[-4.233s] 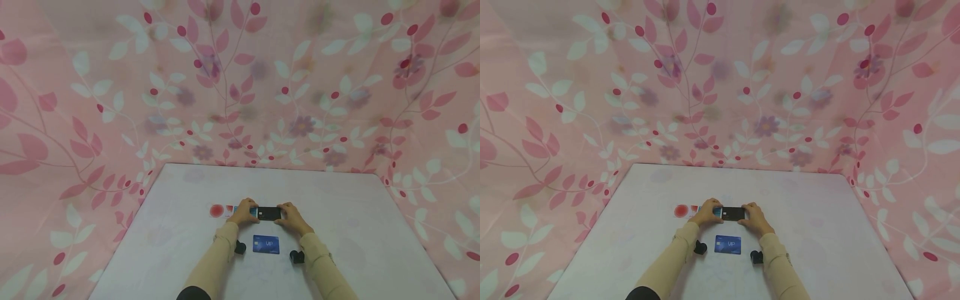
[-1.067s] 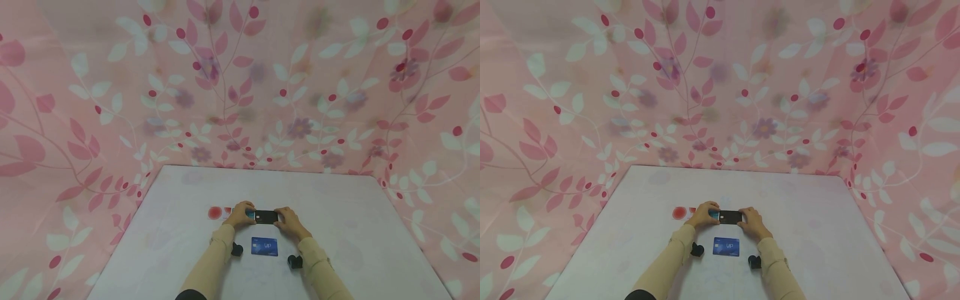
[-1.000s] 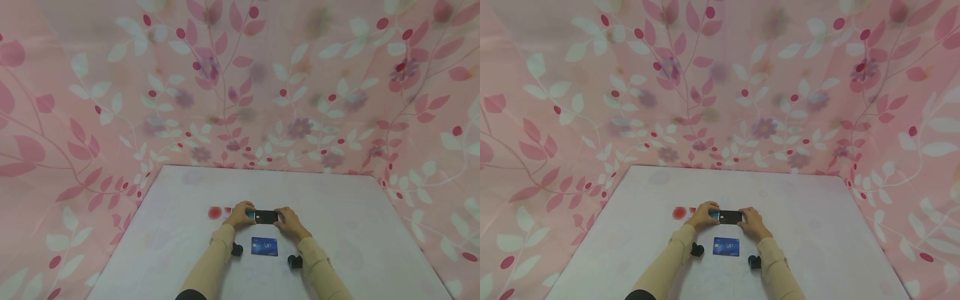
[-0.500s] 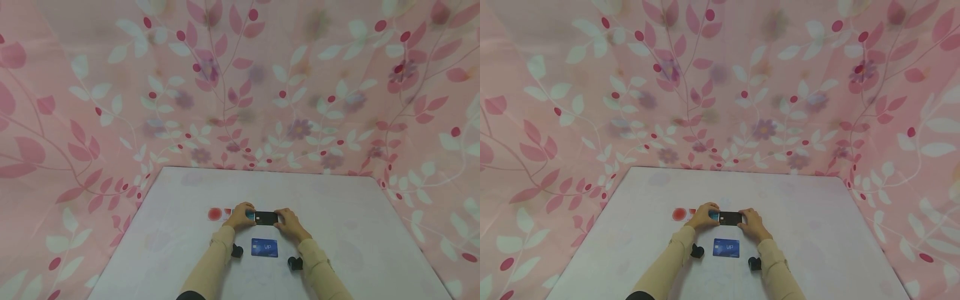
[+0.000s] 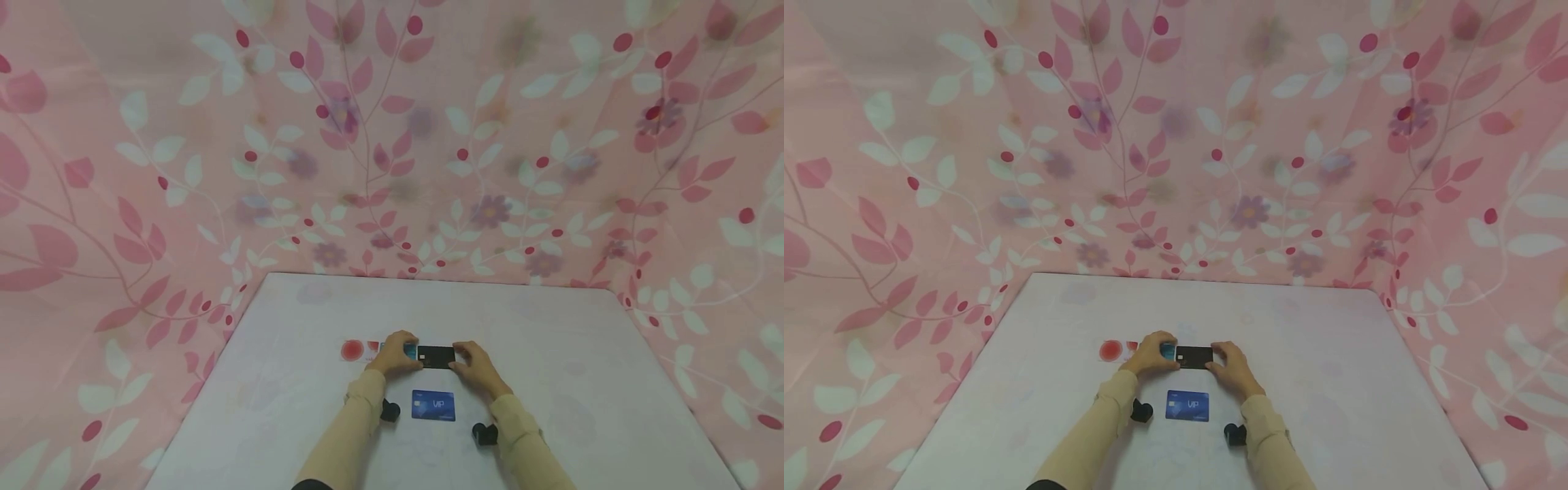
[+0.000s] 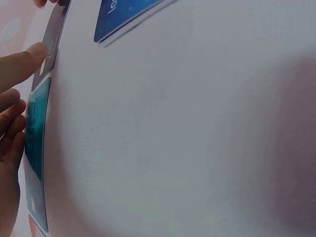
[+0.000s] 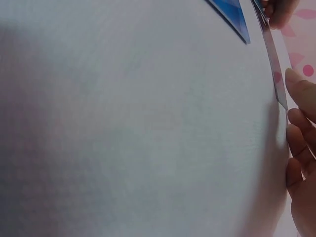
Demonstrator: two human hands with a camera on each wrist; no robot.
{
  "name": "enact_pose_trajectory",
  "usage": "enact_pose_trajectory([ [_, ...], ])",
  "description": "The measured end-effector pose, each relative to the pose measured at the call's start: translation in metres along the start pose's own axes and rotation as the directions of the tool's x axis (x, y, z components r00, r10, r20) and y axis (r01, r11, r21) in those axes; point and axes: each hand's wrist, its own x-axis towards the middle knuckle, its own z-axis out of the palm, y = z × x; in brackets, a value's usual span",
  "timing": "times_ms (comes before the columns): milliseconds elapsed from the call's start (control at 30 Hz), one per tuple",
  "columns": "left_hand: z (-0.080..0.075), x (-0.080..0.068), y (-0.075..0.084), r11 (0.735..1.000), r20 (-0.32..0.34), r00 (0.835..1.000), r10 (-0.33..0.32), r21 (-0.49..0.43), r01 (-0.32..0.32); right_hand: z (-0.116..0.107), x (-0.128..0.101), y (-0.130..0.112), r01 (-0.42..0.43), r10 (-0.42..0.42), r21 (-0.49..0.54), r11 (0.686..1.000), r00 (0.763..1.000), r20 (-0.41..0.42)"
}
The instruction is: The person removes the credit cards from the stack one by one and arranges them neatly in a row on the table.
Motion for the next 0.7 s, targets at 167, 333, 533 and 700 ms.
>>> enact_pose_trajectory([
  [167, 0.001, -0.005, 0.001, 0.999, -0.072, 0.997, -0.007, -0.035, 0.005, 0.000, -0.003, -0.002, 0.002, 0.001, 0.037, 0.999, 0.997, -0.079],
  [333, 0.000, -0.012, 0.007, 0.998, -0.138, 0.990, 0.022, -0.063, -0.031, -0.004, -0.006, -0.010, 0.028, -0.022, 0.049, 0.998, 0.992, -0.124],
  [533, -0.002, -0.023, 0.018, 0.995, -0.162, 0.986, 0.024, -0.094, -0.040, -0.011, -0.009, -0.022, 0.027, -0.018, 0.082, 0.996, 0.993, -0.115],
  [700, -0.002, -0.033, 0.026, 0.992, -0.175, 0.984, 0.018, -0.122, -0.040, -0.014, -0.012, -0.030, -0.009, 0.018, 0.103, 0.995, 0.996, -0.092],
])
